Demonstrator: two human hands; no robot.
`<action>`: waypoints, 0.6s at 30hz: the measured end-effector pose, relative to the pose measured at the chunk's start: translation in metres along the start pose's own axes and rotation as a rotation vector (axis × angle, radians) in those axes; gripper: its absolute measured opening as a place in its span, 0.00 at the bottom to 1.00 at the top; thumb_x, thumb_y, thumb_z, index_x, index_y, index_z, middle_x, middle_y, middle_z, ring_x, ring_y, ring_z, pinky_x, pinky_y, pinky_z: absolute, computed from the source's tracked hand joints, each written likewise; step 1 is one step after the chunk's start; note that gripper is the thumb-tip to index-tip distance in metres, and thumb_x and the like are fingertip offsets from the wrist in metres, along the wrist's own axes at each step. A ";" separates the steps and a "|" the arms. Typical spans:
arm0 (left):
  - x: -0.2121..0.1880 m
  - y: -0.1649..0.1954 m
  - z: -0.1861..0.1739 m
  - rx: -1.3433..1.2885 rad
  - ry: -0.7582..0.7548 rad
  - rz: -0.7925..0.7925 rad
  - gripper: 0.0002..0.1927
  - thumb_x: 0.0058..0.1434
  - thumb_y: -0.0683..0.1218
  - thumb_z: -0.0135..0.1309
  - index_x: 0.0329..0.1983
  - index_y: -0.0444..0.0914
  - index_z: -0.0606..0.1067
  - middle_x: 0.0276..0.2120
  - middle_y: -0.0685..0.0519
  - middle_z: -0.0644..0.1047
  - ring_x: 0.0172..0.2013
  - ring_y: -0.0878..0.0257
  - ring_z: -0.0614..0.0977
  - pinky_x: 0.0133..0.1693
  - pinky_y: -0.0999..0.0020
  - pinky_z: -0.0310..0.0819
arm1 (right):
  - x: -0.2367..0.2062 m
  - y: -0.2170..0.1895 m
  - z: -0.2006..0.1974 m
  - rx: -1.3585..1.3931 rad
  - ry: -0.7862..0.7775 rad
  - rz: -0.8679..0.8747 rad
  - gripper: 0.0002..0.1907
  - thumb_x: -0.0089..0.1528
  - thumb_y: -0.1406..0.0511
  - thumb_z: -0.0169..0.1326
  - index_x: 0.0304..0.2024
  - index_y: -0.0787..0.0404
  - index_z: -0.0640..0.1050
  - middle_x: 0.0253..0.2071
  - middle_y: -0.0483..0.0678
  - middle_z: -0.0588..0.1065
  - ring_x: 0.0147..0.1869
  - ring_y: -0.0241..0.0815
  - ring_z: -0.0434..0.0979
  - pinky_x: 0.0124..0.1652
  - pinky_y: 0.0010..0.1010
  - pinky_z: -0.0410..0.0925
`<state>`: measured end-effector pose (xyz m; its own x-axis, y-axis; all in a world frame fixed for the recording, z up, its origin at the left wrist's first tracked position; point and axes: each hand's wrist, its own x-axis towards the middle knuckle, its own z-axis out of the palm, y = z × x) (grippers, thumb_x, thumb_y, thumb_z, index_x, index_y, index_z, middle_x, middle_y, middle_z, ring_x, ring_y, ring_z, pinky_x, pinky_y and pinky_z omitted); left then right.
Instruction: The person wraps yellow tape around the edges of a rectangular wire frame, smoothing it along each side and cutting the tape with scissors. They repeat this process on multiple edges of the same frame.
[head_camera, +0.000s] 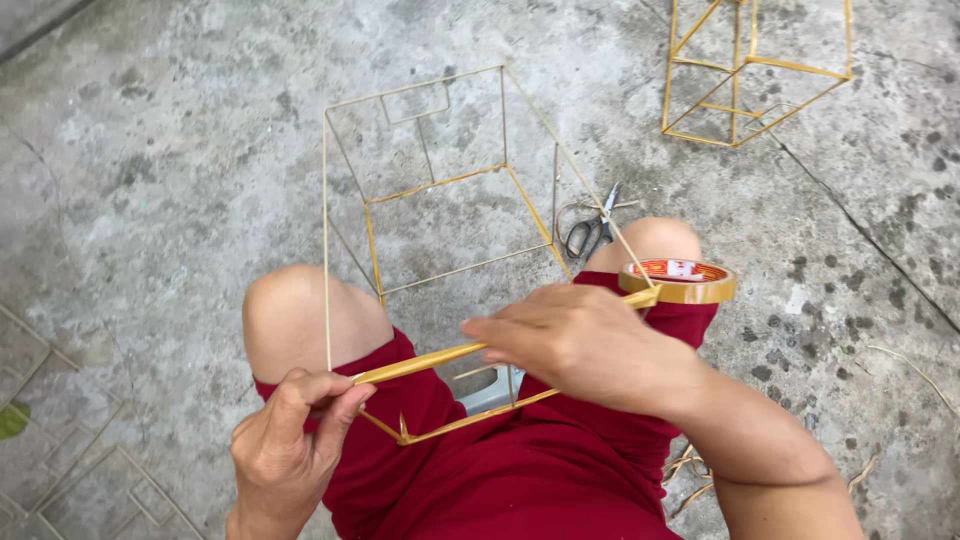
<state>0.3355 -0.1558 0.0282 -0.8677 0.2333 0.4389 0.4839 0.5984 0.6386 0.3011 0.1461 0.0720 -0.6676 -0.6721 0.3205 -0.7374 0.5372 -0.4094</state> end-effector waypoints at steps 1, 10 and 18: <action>0.002 0.002 -0.001 0.015 -0.008 -0.001 0.13 0.58 0.41 0.66 0.43 0.36 0.74 0.28 0.53 0.78 0.27 0.65 0.82 0.28 0.73 0.76 | 0.004 -0.002 0.003 0.004 -0.069 0.012 0.15 0.62 0.62 0.59 0.49 0.61 0.79 0.31 0.47 0.78 0.32 0.49 0.81 0.33 0.40 0.72; 0.017 0.025 -0.003 0.497 -0.036 0.020 0.15 0.52 0.53 0.67 0.43 0.49 0.84 0.26 0.57 0.72 0.34 0.59 0.75 0.37 0.60 0.72 | 0.001 -0.001 0.006 -0.106 -0.011 0.038 0.16 0.58 0.66 0.57 0.50 0.57 0.77 0.28 0.44 0.73 0.28 0.44 0.77 0.27 0.37 0.68; 0.020 0.021 -0.001 0.403 -0.070 0.040 0.14 0.48 0.50 0.66 0.41 0.51 0.85 0.38 0.52 0.76 0.41 0.54 0.75 0.44 0.56 0.70 | -0.008 -0.004 0.007 -0.104 0.116 0.020 0.16 0.60 0.63 0.58 0.51 0.57 0.77 0.30 0.43 0.72 0.28 0.41 0.74 0.29 0.34 0.67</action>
<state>0.3282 -0.1392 0.0509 -0.8617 0.3057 0.4050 0.4458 0.8372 0.3167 0.3102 0.1461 0.0650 -0.6855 -0.6001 0.4123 -0.7262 0.6042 -0.3281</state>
